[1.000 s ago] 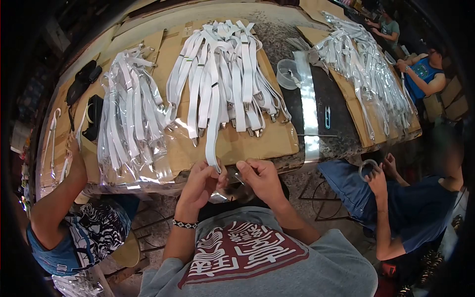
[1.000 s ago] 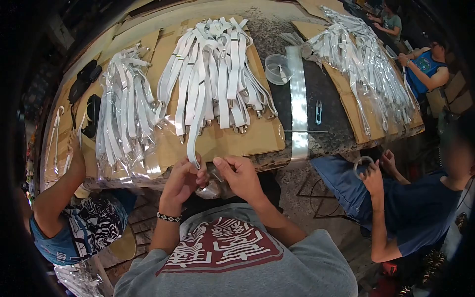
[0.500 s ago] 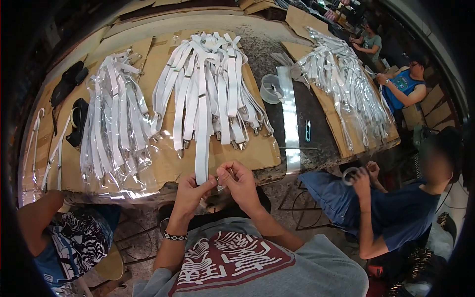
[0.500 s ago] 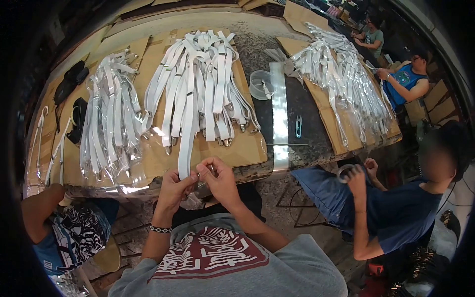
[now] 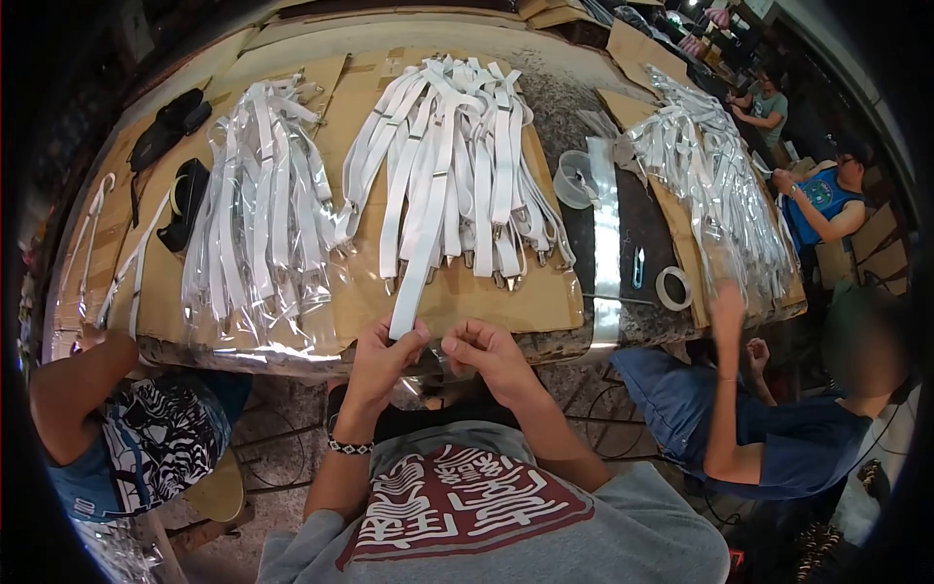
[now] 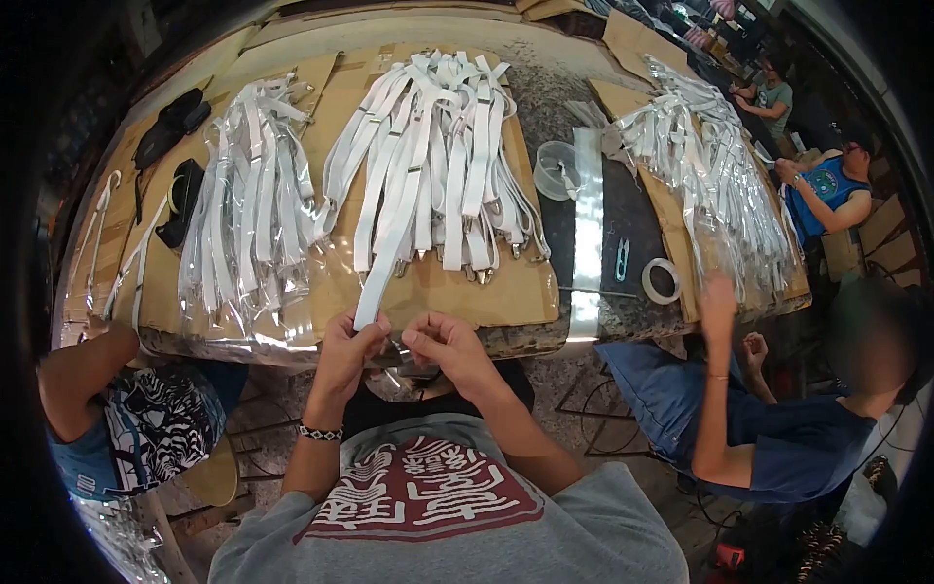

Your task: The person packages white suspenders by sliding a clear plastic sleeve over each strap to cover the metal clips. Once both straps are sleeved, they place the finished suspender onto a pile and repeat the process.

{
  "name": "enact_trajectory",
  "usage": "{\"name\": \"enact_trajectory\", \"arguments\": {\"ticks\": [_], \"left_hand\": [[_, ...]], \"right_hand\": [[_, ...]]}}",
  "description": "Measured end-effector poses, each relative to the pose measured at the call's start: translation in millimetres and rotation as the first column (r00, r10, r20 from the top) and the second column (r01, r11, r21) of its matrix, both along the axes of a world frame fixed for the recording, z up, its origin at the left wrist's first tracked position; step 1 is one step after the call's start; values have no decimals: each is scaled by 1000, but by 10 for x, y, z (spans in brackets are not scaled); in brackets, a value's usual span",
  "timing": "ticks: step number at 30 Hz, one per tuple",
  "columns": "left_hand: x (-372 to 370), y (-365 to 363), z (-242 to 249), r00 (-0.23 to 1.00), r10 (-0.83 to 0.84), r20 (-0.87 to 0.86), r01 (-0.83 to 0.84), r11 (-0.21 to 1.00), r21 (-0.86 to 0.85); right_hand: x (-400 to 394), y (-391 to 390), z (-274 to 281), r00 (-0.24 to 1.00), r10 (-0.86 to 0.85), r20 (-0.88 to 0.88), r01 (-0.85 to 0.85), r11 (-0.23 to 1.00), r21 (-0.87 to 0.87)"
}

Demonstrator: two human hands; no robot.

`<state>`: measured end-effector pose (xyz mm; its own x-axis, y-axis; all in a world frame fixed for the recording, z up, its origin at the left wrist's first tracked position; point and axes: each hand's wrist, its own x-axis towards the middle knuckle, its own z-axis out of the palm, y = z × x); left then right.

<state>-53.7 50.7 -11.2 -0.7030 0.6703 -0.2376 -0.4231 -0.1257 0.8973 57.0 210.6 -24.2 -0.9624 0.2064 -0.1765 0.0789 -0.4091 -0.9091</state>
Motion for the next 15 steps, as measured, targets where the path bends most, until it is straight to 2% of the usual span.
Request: {"name": "enact_trajectory", "arguments": {"ticks": [4,7,10,13,15], "left_hand": [[55,-16,3,999,-26,35,27,999,-36],[88,-27,-121,997,-19,72,18,1000,14],[128,-24,-142,998,21,59,-22,1000,9],[147,-7,-150,998,67,19,-66,997,-33],[141,-23,-115,995,99,32,-97,994,-54]], "right_hand": [[-9,-83,21,999,-45,8,43,984,170],[11,-93,0,993,-43,107,8,952,305],[4,-80,2,991,-15,131,-20,964,266],[-39,-189,27,994,-90,-68,109,921,374],[-84,-272,31,986,-126,-105,152,942,299]]}}
